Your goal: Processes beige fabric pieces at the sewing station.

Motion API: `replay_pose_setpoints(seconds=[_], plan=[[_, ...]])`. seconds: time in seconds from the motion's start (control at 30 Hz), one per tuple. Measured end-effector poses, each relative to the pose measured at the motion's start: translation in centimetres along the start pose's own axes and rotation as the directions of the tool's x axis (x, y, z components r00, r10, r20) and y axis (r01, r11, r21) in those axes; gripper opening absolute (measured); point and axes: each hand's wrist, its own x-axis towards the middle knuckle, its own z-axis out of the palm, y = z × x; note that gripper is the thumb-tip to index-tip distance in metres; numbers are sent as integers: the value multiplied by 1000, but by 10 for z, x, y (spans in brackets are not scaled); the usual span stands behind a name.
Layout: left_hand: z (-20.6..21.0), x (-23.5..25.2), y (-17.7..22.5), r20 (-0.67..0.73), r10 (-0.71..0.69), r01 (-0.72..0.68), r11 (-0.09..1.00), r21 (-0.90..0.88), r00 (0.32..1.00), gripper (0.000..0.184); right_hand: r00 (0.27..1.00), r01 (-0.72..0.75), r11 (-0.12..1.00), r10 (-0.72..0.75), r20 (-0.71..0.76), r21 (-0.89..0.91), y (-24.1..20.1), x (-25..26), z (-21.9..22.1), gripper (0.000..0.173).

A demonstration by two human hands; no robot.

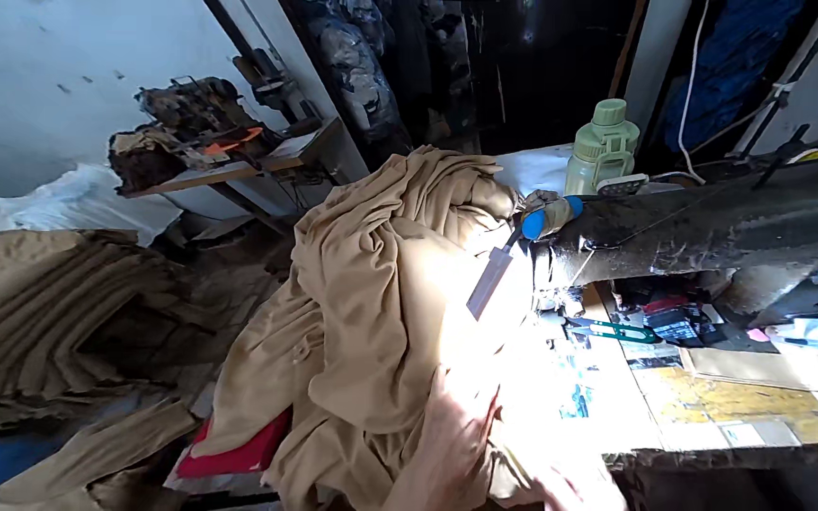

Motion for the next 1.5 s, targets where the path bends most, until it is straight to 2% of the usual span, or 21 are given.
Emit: replay_pose_setpoints(seconds=[0.1, 0.17, 0.23, 0.27, 0.33, 0.4, 0.5, 0.6, 0.67, 0.73, 0.8, 0.87, 0.93, 0.97, 1.07, 1.13, 1.2, 1.23, 1.3, 1.4, 1.5], plan=[[-1, 15, 24, -30, 10, -12, 999, -50, 999, 19, 986, -128, 992, 128, -104, 8, 16, 26, -12, 22], [6, 19, 40, 76, 68, -55, 985, -162, 995, 29, 973, -161, 985, 150, -174, -53, 39, 49, -13, 27], [21, 17, 45, 144, 121, -83, 966, -246, 982, 34, 972, -184, 980, 169, -164, -80, 58, 67, -9, 31], [24, 15, 47, 197, 87, -35, 966, -255, 977, 34, 970, -221, 974, 215, -113, -49, 61, 71, -10, 36], [18, 15, 48, 376, -36, 178, 920, -349, 926, 38, 966, -256, 966, 254, -41, -39, 62, 72, -7, 39], [25, 13, 43, 188, -123, 206, 826, -524, 974, 33, 982, -180, 976, 171, -80, -119, 66, 69, 1, 36], [29, 16, 33, 58, -290, 213, 539, -815, 955, 25, 985, -145, 980, 130, -113, -135, 61, 61, 11, 37], [30, 15, 28, 151, -249, 241, 384, -892, 957, 25, 995, -105, 994, 105, -1, -15, 35, 42, 11, 33], [35, 13, 25, 240, -105, 261, 447, -855, 965, 30, 995, 17, 999, -22, 98, 48, 20, 25, 5, 17], [40, 14, 25, 188, 13, 142, 605, -784, 982, 25, 977, 143, 989, -147, 157, 35, 19, 16, -4, 16], [42, 14, 27, 96, 54, 30, 702, -711, 994, 21, 992, 72, 997, -74, 104, 18, 30, 18, -21, 14], [44, 14, 29, 33, 74, -36, 764, -645, 997, 21, 993, -116, 992, 115, -26, -45, 51, 31, -38, 24], [43, 15, 31, 20, 74, -48, 805, -591, 997, 20, 975, -174, 974, 149, -166, -144, 92, 63, -45, 30], [43, 14, 31, 20, 71, -47, 822, -568, 997, 20, 974, -175, 965, 142, -176, -194, 111, 78, -47, 28], [45, 12, 31, 4, 85, -72, 862, -501, 996, 23, 986, -167, 950, 163, -37, -262, 144, 98, -51, 32], [43, 12, 31, 26, 98, -76, 888, -454, 995, 26, 997, -75, 949, 74, -15, -308, 148, 95, -53, 28], [32, 14, 38, 119, 81, -23, 906, -422, 990, 29, 999, -49, 942, 41, -31, -331, 145, 84, -59, 26], [25, 16, 44, 149, 72, -5, 914, -406, 986, 31, 997, -69, 936, 50, -64, -346, 144, 77, -64, 27], [22, 22, 63, 78, 78, -30, 870, -493, 994, 26, 984, -158, 926, 121, -129, -343, 142, 65, -75, 28], [35, 33, 96, -22, 147, -130, 785, -605, 989, 21, 928, -342, 931, 313, -204, -127, 144, 52, -92, 27], [49, 46, 122, 16, 215, -164, 790, -591, 976, 20, 887, -385, 921, 352, -299, -57, 148, 44, -93, 28]])
